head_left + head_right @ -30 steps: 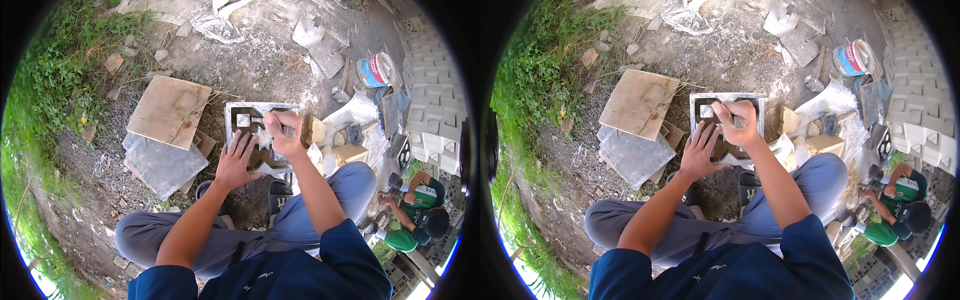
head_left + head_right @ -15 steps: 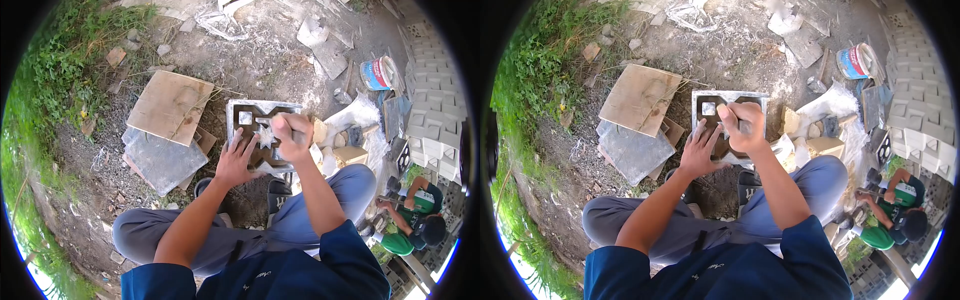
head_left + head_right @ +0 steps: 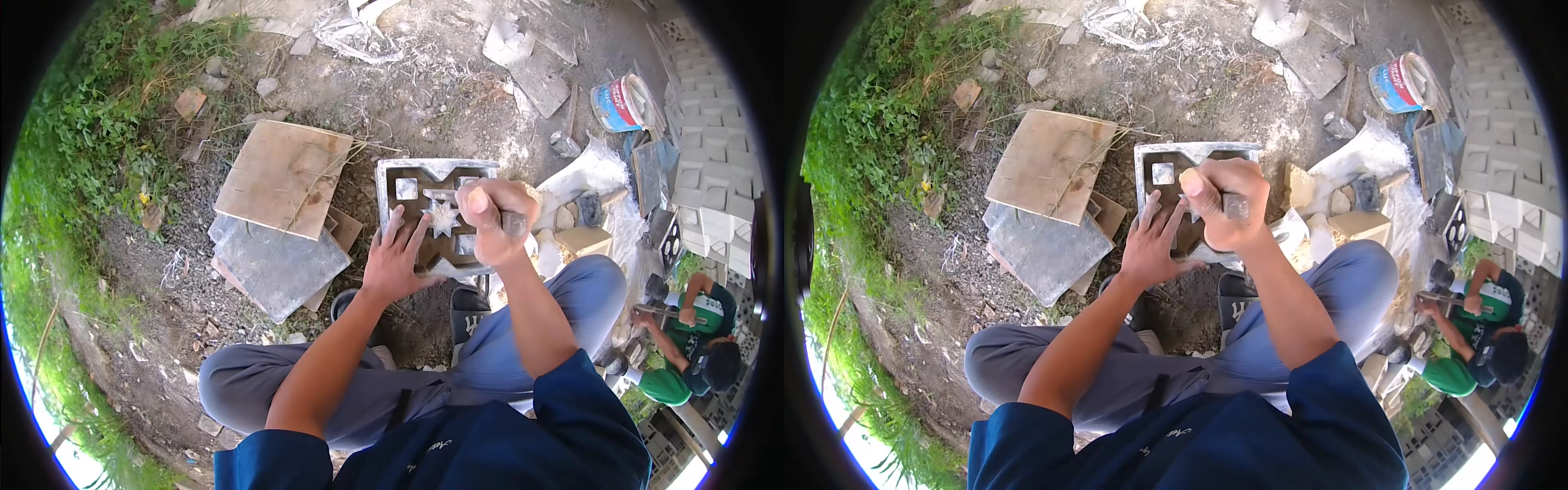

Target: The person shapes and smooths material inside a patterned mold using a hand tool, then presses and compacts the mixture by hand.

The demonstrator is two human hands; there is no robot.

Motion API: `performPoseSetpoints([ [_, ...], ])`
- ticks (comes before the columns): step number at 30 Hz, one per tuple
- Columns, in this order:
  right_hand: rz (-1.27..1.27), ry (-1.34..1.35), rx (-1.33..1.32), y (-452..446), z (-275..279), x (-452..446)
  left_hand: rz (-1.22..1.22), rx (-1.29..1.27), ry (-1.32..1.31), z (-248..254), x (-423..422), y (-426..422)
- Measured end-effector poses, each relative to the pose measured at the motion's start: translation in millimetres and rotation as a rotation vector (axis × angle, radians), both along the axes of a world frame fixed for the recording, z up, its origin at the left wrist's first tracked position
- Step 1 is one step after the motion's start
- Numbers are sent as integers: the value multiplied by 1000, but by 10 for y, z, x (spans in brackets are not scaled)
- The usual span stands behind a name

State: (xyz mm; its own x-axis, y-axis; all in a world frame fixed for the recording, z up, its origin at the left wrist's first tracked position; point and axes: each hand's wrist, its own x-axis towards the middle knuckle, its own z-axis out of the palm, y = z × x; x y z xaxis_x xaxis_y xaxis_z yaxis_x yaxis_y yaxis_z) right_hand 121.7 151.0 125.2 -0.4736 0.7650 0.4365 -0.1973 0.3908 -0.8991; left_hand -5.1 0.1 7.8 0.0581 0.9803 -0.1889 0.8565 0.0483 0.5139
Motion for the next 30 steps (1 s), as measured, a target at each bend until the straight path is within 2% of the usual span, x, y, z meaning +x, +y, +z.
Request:
performPoseSetpoints([
  [2, -72, -60, -27, 35, -458, -37, -3, 3, -11, -7, 23, 6],
  [3, -151, -111, -45, 75, -416, -115, -7, 17, -17, 8, 39, 11],
  [4, -49, -178, -135, 134, -323, -53, -6, 16, 5, 17, 55, 3],
  [5, -56, -175, -126, 148, -230, 12, -4, 11, 34, 5, 44, 20],
  [7, 15, -96, 28, 25, -10, 79, -14, 13, 22, -41, 5, 53],
  [8, -10, -31, 19, -43, 8, 37, -10, 9, 2, -58, 8, 26],
  [9, -9, -35, 10, -59, -87, 14, -3, 13, -19, -59, 24, 2],
  [12, 28, -270, -7, 53, -341, -11, 8, 39, 2, -58, 58, -10],
  [14, 0, -177, -29, 36, -65, 12, 17, 54, 7, -82, 50, -2],
  [16, 3, -56, -103, 11, -25, 80, 13, 52, -13, -81, 27, 1],
  [19, -29, -211, -96, 87, -371, -10, 25, 68, -33, -53, 50, -14],
  [24, -32, -28, -74, -50, 28, 29, -1, 39, 9, 4, 24, 11],
  [25, -27, -32, -87, -61, -107, 20, 4, 27, 5, -19, 31, -43],
  [27, -44, -260, 10, 56, -339, -39, 2, 50, 24, -24, 43, 4],
  [29, -124, -151, 144, 58, -324, -25, 4, 43, 39, 7, 45, 49],
  [30, -87, -113, 19, 53, -232, 27, -2, 33, 35, 24, 43, 50],
])
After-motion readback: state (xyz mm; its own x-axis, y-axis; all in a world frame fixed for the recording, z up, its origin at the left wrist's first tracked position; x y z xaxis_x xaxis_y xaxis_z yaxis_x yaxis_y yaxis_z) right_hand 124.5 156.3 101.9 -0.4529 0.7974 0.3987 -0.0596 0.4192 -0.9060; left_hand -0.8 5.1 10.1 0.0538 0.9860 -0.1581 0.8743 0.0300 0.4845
